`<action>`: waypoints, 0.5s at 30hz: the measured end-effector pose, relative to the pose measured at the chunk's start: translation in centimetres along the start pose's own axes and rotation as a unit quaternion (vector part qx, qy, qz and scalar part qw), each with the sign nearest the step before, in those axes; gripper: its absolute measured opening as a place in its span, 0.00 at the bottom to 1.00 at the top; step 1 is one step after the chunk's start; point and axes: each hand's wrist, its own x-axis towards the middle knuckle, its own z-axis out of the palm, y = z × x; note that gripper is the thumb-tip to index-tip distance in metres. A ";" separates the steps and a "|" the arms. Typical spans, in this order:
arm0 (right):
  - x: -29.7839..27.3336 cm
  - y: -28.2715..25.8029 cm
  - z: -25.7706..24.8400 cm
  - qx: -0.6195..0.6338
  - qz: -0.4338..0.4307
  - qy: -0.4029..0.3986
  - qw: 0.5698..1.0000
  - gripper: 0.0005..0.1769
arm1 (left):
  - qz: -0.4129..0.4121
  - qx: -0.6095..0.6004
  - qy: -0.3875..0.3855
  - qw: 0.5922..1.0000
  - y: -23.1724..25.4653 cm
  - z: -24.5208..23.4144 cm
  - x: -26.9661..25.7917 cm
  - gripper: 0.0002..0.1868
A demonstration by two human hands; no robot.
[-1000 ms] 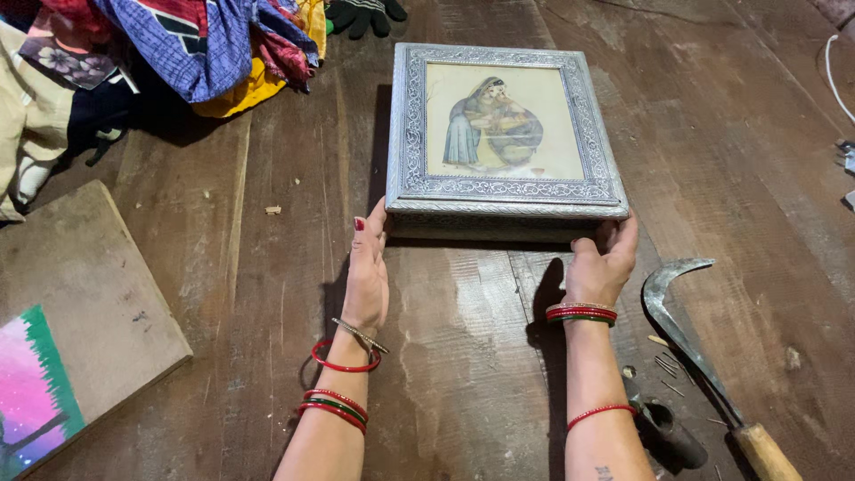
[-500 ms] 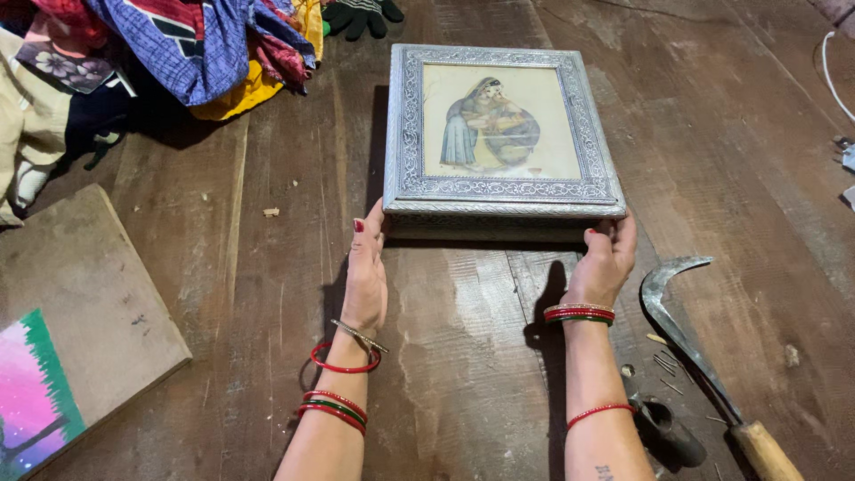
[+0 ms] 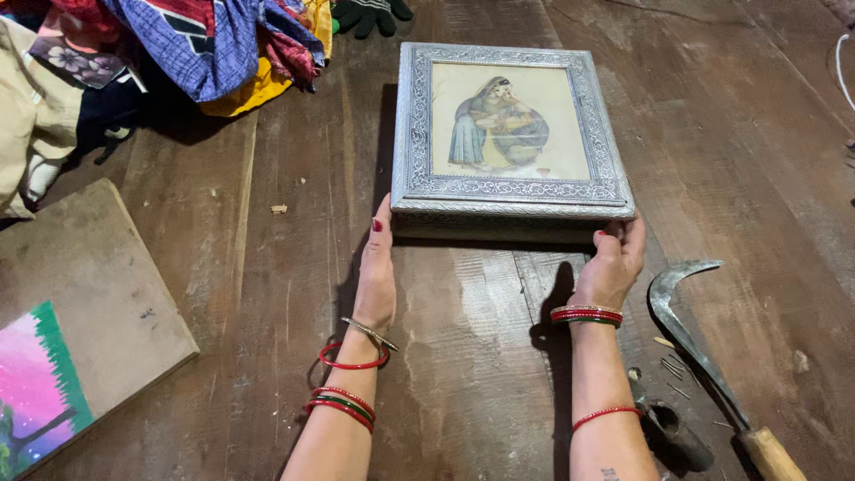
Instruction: The person uses a crowbar and pliers to pry and remove fasteners from a metal box on a wooden table. They open the box, remove small items, and continue prying at the box's edges.
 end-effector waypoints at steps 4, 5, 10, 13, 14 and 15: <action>0.2 0.8 -0.3 0.022 -0.020 -0.010 1.000 0.31 | 0.020 -0.009 -0.010 1.000 -0.4 -0.3 0.0 0.39; 0.3 1.0 -0.4 0.026 -0.023 -0.007 0.999 0.30 | 0.022 -0.011 -0.011 1.000 -0.5 -0.3 0.0 0.39; 0.6 1.1 -0.7 0.010 -0.002 0.025 1.000 0.25 | 0.050 -0.019 -0.006 0.999 -0.5 -0.6 0.0 0.38; 0.2 0.5 -0.9 0.011 0.008 0.046 0.999 0.19 | 0.059 0.064 0.025 0.996 0.5 -1.2 -0.6 0.36; -0.2 0.3 -1.0 -0.016 0.004 0.061 0.998 0.18 | 0.061 0.101 0.035 0.992 1.0 -1.5 -1.3 0.36; -0.4 0.0 -1.1 -0.044 -0.001 0.077 0.996 0.18 | 0.063 0.134 0.045 0.988 1.5 -1.6 -1.8 0.36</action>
